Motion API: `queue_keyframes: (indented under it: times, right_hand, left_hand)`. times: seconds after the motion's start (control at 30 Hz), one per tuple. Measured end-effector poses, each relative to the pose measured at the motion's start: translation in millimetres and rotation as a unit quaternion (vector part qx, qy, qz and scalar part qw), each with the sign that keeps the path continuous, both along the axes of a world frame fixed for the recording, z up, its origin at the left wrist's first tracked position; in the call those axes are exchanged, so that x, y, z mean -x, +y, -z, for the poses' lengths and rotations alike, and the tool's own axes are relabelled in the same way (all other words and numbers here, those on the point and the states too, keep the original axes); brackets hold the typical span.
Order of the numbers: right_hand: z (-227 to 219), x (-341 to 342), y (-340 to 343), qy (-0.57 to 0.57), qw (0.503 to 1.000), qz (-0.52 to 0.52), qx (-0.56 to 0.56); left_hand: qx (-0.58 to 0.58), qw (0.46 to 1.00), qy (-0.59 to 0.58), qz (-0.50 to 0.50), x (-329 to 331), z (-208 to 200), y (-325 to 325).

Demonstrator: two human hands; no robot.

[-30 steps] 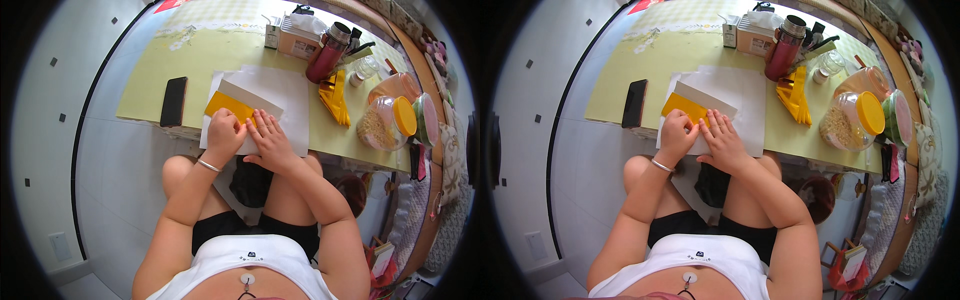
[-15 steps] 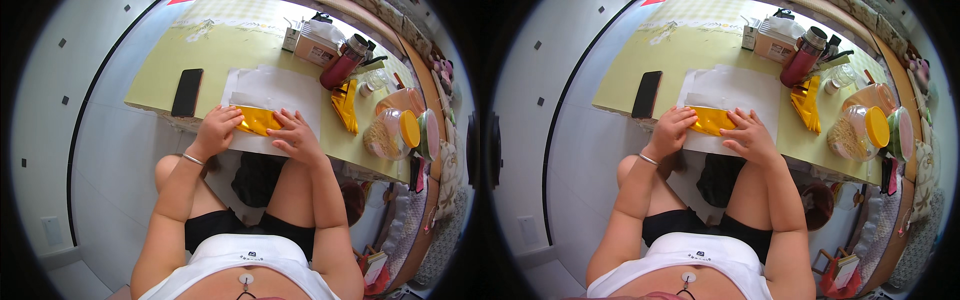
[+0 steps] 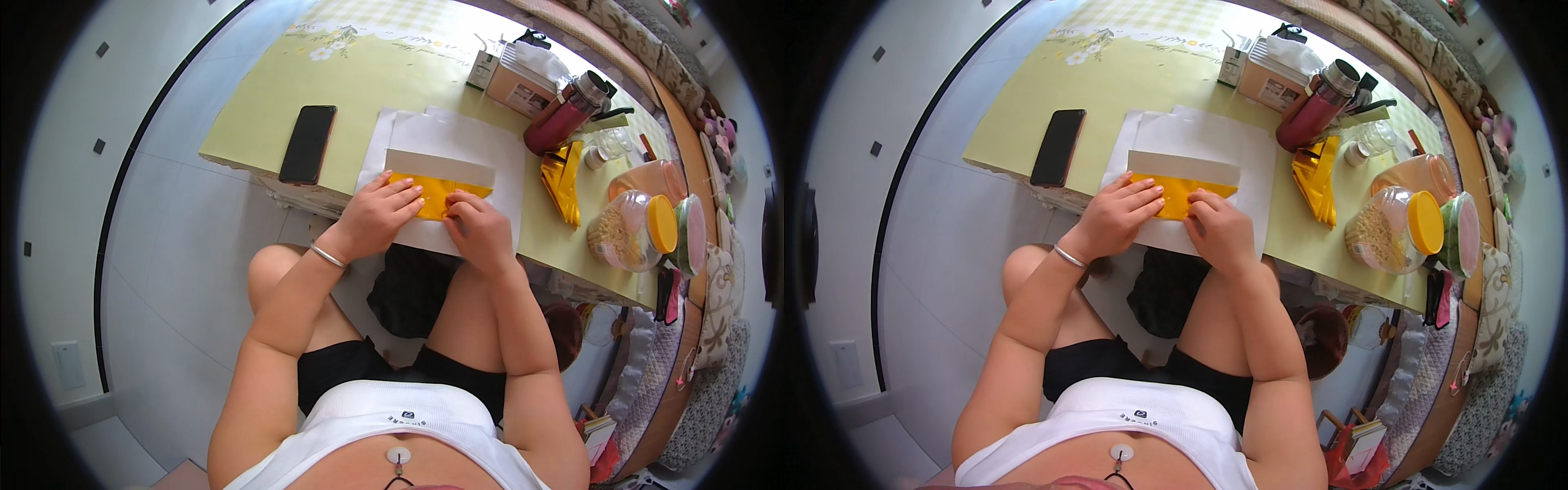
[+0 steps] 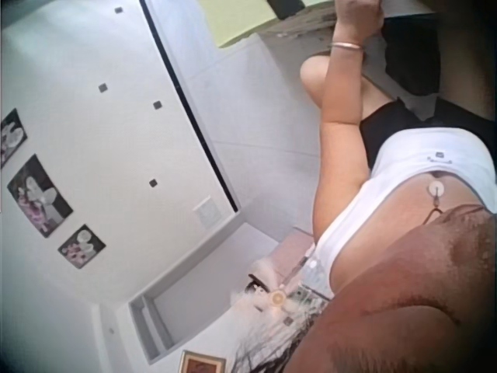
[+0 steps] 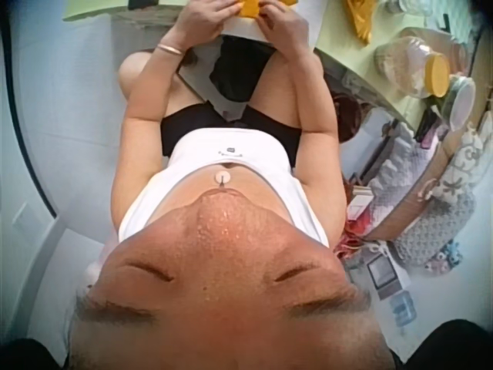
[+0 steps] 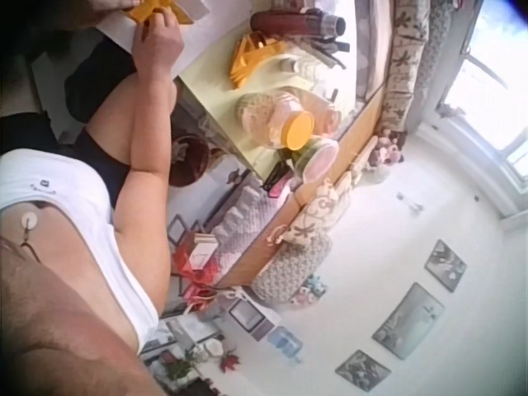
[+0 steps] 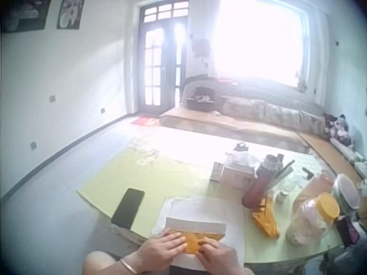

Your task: The person sits cross-legged and folds a sheet of gold-colored paper by hand. They repeatedly fold the paper into smaller sections, creating a compact rectangular shape, and place the finished piece on the table.

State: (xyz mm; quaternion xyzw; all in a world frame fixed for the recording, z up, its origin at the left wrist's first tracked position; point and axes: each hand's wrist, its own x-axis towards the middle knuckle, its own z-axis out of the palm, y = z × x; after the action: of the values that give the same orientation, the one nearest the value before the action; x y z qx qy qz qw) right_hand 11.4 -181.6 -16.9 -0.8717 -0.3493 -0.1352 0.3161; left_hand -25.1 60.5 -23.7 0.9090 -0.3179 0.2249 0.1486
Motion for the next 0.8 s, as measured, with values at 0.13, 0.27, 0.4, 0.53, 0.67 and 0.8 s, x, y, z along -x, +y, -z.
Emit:
queue_keyframes:
  times: [0.13,0.27,0.4,0.53,0.67,0.8]
  right_hand:
    - [2,-10,-11,-0.02,0.999,-0.004,-0.025]
    - [8,-11,-7,-0.055,0.997,-0.02,-0.056]
    - [4,1,0,0.014,0.998,-0.027,-0.063]
    - [8,-1,0,0.041,0.989,0.014,-0.143]
    - [15,-11,-10,-0.056,0.979,0.151,-0.123]
    - [28,-17,-20,-0.104,0.992,0.07,0.029]
  left_hand:
    - [-0.012,0.999,-0.051,-0.009,-3,12,-7]
    - [-0.016,0.996,-0.08,-0.025,2,19,-24]
    - [0.072,0.997,-0.029,-0.021,1,11,-25]
    - [0.202,0.977,0.062,-0.016,-6,4,-9]
    - [0.191,0.979,0.07,0.004,-12,4,-2]
    - [0.228,0.968,0.1,0.012,-15,3,-4]
